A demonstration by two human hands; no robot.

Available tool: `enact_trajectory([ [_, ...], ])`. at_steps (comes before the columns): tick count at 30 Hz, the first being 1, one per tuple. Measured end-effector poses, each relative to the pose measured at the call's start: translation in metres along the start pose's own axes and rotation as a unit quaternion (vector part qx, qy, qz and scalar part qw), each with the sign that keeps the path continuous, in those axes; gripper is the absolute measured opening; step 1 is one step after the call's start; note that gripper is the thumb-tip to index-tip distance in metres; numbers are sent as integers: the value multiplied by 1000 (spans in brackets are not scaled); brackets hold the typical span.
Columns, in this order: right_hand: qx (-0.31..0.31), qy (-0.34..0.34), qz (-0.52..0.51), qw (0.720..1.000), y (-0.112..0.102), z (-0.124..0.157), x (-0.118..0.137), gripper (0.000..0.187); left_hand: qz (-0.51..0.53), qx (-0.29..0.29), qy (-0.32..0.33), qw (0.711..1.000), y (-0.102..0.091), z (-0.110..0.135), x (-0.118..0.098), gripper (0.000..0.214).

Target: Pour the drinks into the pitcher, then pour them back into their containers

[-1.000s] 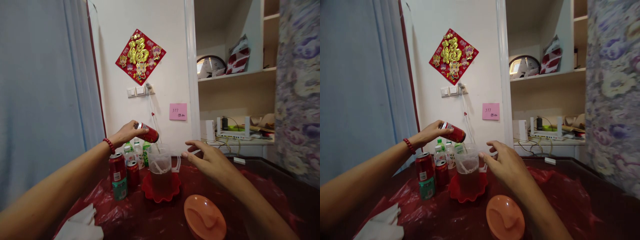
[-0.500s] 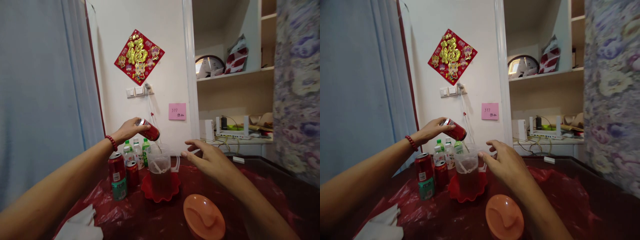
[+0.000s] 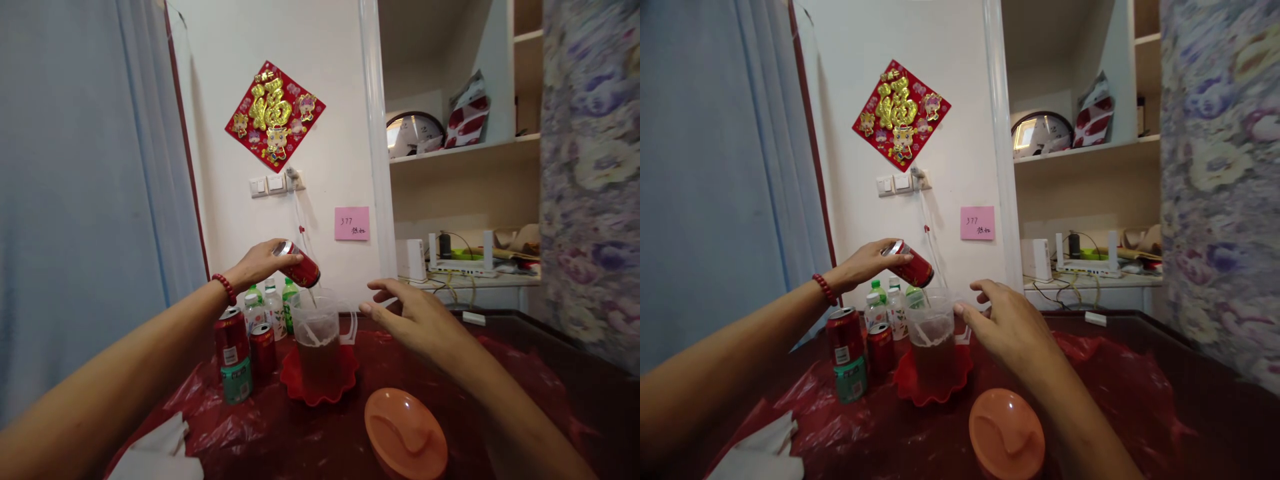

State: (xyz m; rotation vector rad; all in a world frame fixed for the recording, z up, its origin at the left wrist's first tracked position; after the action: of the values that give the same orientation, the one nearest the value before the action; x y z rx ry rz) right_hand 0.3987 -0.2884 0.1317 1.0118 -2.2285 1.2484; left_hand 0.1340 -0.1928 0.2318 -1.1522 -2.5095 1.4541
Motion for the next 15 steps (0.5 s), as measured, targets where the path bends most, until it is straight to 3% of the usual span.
enact_trajectory([
  [7, 3, 0, 7, 1000, 1, -1, 0, 59, 14, 52, -26, 998, 14, 6, 10, 51],
  [15, 9, 4, 8, 1000, 2, -1, -2, 59, -52, 44, -31, 997, 26, 11, 21, 67],
])
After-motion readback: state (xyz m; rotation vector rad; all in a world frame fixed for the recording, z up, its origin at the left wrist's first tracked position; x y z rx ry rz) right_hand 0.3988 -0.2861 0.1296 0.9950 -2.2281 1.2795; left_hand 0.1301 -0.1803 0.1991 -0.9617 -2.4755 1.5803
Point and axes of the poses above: each hand's wrist, its own z-axis away from the middle knuckle, its own y-axis out of the palm, x = y × z, the point moved 3 cm from there along -z, towards the middle knuckle, and after that the axes turned 2 degrees about y, right-handed, at the moved point
